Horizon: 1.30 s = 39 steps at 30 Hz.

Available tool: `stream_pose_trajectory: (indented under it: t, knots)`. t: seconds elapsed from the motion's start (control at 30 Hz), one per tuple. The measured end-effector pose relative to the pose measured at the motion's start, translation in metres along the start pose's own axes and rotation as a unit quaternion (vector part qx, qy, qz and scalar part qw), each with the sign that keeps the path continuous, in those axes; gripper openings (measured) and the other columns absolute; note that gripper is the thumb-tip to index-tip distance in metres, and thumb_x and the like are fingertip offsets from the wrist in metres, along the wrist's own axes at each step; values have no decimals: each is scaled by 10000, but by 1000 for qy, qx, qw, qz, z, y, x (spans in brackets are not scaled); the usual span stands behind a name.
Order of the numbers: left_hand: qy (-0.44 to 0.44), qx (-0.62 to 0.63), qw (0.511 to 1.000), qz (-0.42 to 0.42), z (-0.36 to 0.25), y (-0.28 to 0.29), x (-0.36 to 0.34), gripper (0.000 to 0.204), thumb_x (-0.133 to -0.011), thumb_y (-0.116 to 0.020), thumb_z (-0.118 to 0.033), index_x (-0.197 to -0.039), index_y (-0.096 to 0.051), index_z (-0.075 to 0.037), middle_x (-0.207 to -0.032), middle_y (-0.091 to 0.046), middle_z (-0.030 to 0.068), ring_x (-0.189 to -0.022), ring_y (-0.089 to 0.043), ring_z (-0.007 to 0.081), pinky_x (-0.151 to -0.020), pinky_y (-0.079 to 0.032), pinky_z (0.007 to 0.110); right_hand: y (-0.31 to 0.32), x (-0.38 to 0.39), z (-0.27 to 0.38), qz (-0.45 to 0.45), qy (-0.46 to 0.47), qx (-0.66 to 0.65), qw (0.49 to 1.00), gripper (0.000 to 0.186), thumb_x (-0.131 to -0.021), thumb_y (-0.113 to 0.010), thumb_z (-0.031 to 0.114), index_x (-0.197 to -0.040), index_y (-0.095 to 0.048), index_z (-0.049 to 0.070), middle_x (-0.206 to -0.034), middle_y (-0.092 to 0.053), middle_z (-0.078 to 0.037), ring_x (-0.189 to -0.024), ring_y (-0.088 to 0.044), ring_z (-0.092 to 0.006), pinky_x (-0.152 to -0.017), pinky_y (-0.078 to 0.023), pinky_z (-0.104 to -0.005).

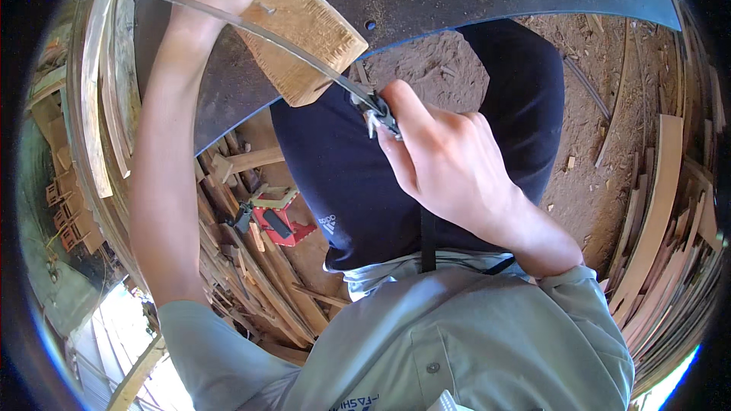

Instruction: Sawing a small block of wood using a handheld hacksaw blade.

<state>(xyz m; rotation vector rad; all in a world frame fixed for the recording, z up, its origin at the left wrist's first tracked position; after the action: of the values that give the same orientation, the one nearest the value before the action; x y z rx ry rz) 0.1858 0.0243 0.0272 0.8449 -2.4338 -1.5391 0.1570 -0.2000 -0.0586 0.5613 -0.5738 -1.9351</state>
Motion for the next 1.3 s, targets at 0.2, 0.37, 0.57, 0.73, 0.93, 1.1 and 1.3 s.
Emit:
stream_pose_trajectory:
  t: [0.2, 0.37, 0.57, 0.73, 0.93, 1.1, 1.3]
  knots:
    - [9, -13, 1000, 6, 4, -6, 0, 486, -996, -738, -226, -637, -508, 7, -547, -490, 18, -538, -443, 75, -518, -361, 326, 1, 33, -15, 56, -43, 10, 997, 242, -979, -681, 183, -1022, -467, 80, -730, -659, -129, -609, -680, -381, -507, -526, -492]
    - [-15, 29, 999, -8, 10, -5, -1, 484, -999, -740, -224, -642, -508, 6, -543, -481, 24, -537, -442, 75, -518, -366, 337, 0, 2, -2, 4, -4, -5, 1000, 262, -973, -694, 209, -1032, -478, 72, -695, -655, -130, -630, -686, -391, -508, -517, -498]
    - [22, -7, 1000, 2, 10, -3, -4, 497, -1008, -729, -230, -631, -512, 11, -548, -501, 22, -533, -444, 74, -513, -364, 333, 5, 35, -17, 56, -56, -12, 997, 205, -985, -668, 180, -1064, -503, 88, -740, -674, -157, -631, -694, -389, -523, -546, -492]
    - [-17, 26, 999, -11, 14, 1, 0, 504, -1022, -711, -248, -638, -513, 11, -544, -491, 30, -539, -437, 74, -521, -365, 330, -1, 13, -1, 32, -38, -11, 999, 178, -982, -670, 132, -1051, -526, 54, -699, -631, -168, -620, -665, -410, -526, -516, -492]
    - [-60, 9, 998, -20, 8, -1, 0, 509, -1014, -726, -252, -631, -505, 1, -542, -483, 33, -525, -429, 88, -525, -369, 322, 1, 32, -8, 40, -69, -27, 996, 159, -997, -661, 105, -1042, -551, 0, -673, -596, -192, -611, -642, -431, -538, -487, -494]
    - [-27, -4, 999, -29, 15, 11, 5, 503, -1016, -723, -246, -616, -518, -20, -541, -512, 29, -510, -435, 81, -516, -372, 337, -5, 33, -5, 20, -48, -29, 998, 155, -987, -659, 77, -1046, -543, -7, -640, -570, -205, -599, -629, -446, -536, -481, -493]
    - [14, 10, 1000, -6, 9, 3, 2, 494, -1016, -728, -256, -646, -543, 14, -548, -532, 60, -522, -469, 99, -538, -395, 343, 10, 89, -38, 27, -100, -34, 994, 173, -976, -663, 100, -1073, -551, 10, -664, -605, -176, -595, -668, -395, -517, -521, -484]
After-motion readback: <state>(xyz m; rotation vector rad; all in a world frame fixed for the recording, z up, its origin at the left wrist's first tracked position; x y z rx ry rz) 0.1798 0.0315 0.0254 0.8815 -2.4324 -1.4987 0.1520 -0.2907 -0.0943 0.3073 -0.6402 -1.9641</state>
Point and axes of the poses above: each hand's wrist, its own x-axis away from the middle knuckle, its own y-axis out of the back of the hand, z = x × y, the point moved 7 cm from there along -x, towards the middle knuckle
